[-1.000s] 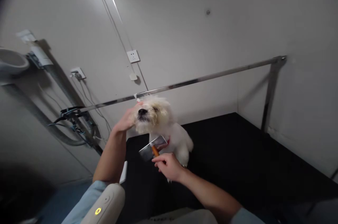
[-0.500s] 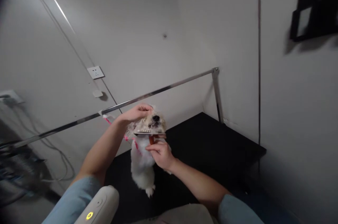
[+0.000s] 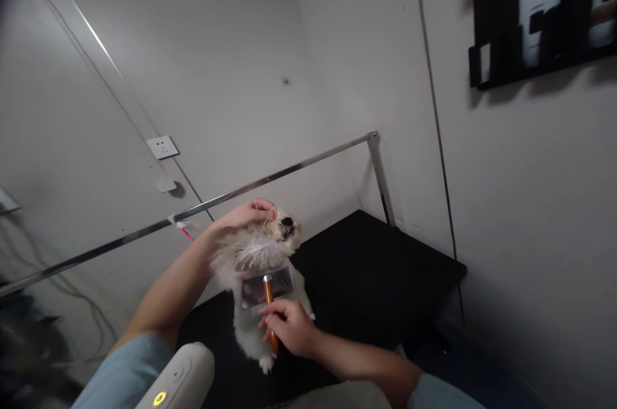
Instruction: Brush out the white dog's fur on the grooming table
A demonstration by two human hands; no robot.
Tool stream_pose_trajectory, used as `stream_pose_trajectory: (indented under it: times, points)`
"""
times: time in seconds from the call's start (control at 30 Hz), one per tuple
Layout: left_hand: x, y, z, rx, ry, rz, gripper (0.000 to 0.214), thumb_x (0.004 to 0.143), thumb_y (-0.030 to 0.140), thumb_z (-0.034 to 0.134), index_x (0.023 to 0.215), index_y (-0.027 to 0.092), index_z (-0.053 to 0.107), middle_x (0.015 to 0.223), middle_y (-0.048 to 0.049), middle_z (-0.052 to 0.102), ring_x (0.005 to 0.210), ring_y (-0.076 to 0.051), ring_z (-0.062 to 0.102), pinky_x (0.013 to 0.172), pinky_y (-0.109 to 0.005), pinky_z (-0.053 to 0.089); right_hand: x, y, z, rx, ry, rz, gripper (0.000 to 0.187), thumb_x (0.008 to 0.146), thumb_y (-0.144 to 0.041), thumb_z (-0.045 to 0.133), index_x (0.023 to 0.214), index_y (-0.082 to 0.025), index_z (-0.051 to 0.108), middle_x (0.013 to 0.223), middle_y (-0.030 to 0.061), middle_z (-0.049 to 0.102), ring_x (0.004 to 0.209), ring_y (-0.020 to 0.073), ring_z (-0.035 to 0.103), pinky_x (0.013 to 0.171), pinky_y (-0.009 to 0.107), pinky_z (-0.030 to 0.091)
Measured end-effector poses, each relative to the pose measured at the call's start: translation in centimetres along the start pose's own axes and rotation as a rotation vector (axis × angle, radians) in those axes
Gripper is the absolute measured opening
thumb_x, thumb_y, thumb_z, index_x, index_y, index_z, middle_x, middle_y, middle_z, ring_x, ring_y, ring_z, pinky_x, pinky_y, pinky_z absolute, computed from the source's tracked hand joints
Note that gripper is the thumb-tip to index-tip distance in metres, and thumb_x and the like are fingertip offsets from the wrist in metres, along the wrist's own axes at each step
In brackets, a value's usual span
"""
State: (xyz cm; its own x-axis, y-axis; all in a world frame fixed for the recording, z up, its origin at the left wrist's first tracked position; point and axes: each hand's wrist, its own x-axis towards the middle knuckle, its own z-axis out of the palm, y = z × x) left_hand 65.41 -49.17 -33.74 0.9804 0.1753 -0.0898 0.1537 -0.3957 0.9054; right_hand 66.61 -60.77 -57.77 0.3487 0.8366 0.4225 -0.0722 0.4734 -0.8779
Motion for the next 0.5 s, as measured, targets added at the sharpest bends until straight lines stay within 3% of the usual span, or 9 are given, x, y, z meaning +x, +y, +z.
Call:
stream_pose_trajectory:
  times: [0.13, 0.2, 0.3, 0.37, 0.5]
  points:
    - [-0.6, -0.2, 0.2, 0.013, 0.031, -0.004, 0.025, 0.066, 0.035, 0.08, 0.064, 0.012, 0.07, 0.055, -0.005, 0.063, 0.044, -0.011, 0.052, 0.043, -0.02, 0.038, 0.5, -1.4, -0.3, -0.043, 0.08, -0.184, 0.03, 0.08, -0.046, 0.065, 0.083, -0.017, 0.073, 0.081, 0.0068, 0.071, 0.07, 0.016, 0.067, 0.069, 0.031, 0.054]
    - [-0.8, -0.5, 0.4, 0.008, 0.044, 0.003, 0.026, 0.067, 0.036, 0.079, 0.063, 0.012, 0.068, 0.055, -0.0045, 0.062, 0.043, -0.011, 0.052, 0.043, -0.02, 0.037, 0.3, -1.3, -0.2, 0.015, 0.09, -0.13, 0.032, 0.077, -0.049, 0.068, 0.08, -0.017, 0.071, 0.076, 0.0058, 0.069, 0.069, 0.0166, 0.067, 0.069, 0.032, 0.054]
    - [-1.1, -1.1, 0.7, -0.023, 0.098, 0.016, 0.029, 0.067, 0.038, 0.079, 0.066, 0.011, 0.068, 0.06, -0.0069, 0.065, 0.046, -0.013, 0.056, 0.046, -0.022, 0.041, -0.5, -0.9, 0.1, 0.132, -0.023, 0.036, 0.038, 0.076, -0.054, 0.068, 0.087, -0.017, 0.069, 0.075, 0.0044, 0.068, 0.061, 0.0149, 0.065, 0.061, 0.031, 0.053]
    - [-1.2, -1.5, 0.8, -0.062, 0.157, 0.009, 0.028, 0.064, 0.036, 0.08, 0.067, 0.011, 0.068, 0.061, -0.0067, 0.065, 0.047, -0.013, 0.057, 0.046, -0.022, 0.042, -0.6, -1.5, -0.1, 0.116, -0.068, 0.028, 0.037, 0.078, -0.052, 0.066, 0.088, -0.017, 0.07, 0.077, 0.0046, 0.069, 0.06, 0.0138, 0.064, 0.06, 0.03, 0.052]
    - [-1.3, -2.4, 0.5, -0.142, 0.245, 0.041, 0.028, 0.058, 0.033, 0.082, 0.065, 0.011, 0.065, 0.056, -0.0036, 0.062, 0.044, -0.011, 0.054, 0.044, -0.021, 0.039, 0.1, -2.4, -0.5, -0.001, 0.016, -0.05, 0.026, 0.075, -0.042, 0.07, 0.074, -0.016, 0.07, 0.073, 0.004, 0.068, 0.064, 0.0135, 0.063, 0.062, 0.028, 0.051]
